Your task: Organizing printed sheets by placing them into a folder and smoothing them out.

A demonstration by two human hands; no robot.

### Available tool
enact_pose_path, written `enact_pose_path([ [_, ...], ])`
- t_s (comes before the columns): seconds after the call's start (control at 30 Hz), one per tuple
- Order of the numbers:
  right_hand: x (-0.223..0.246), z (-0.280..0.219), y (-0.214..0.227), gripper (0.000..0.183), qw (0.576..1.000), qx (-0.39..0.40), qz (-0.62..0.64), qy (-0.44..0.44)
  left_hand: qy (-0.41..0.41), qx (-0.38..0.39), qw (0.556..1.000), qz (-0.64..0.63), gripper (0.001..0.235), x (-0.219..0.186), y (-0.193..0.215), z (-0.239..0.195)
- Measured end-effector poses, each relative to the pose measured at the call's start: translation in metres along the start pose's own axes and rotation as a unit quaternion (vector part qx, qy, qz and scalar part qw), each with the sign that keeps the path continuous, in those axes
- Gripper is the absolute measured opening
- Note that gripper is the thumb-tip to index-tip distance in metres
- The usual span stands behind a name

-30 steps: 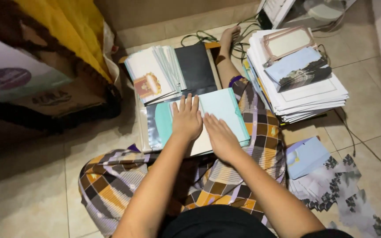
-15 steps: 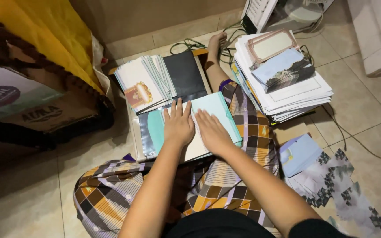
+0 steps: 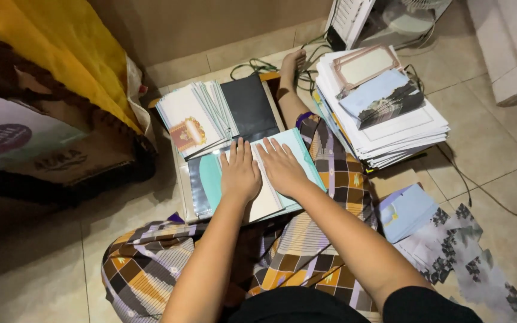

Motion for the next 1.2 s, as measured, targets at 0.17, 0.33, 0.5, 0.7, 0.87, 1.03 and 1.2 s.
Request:
enact_pose_path([
  [0.17, 0.007, -0.055, -0.008, 0.055, 0.997, 0.056, 0.022, 0.048, -0.004, -0.016, 1.000, -0.010, 0.062, -0.004, 0.005, -0.002],
  [0.33, -0.012, -0.033, -0.021, 0.059, 0.996, 0.044, 0.043, 0.062, -0.022, 0.009, 1.000, 0.010, 0.063, -0.007, 0.007, -0.007],
  [0.5, -0.020, 0.026, -0.015, 0.055, 0.997, -0.031, -0.032, 0.066, -0.031, 0.016, 0.999, 0.018, 0.063, -0.008, 0.006, -0.008],
  [0.7, 0.004, -0.021, -0.010, 0.053, 0.999, -0.013, -0.001, 0.041, -0.009, -0.003, 1.000, 0.002, 0.064, -0.001, -0.004, 0.003],
  [0.87, 0.015, -0.058, -0.014, 0.054, 0.998, 0.034, 0.051, 0.030, 0.003, -0.002, 1.000, 0.004, 0.064, -0.003, 0.001, 0.000],
  [1.03, 0.001, 0.002, -0.012, 0.053, 1.000, -0.014, 0.021, 0.013, -0.031, 0.015, 0.999, 0.000, 0.065, -0.006, 0.000, -0.011],
  [1.2, 0.019, 0.008, 0.002, 0.054, 0.999, -0.043, 0.003, 0.012, -0.027, 0.013, 1.000, 0.004, 0.064, -0.005, 0.003, -0.012],
])
Point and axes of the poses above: each hand's wrist, its own z-axis towards the middle knuckle, its own y-axis out of the back of the hand, x = y × z, the point moved 3 cm from there along z, towards the middle knuckle, and after that the axes turned 4 degrees about x, right-handed, at the moved point
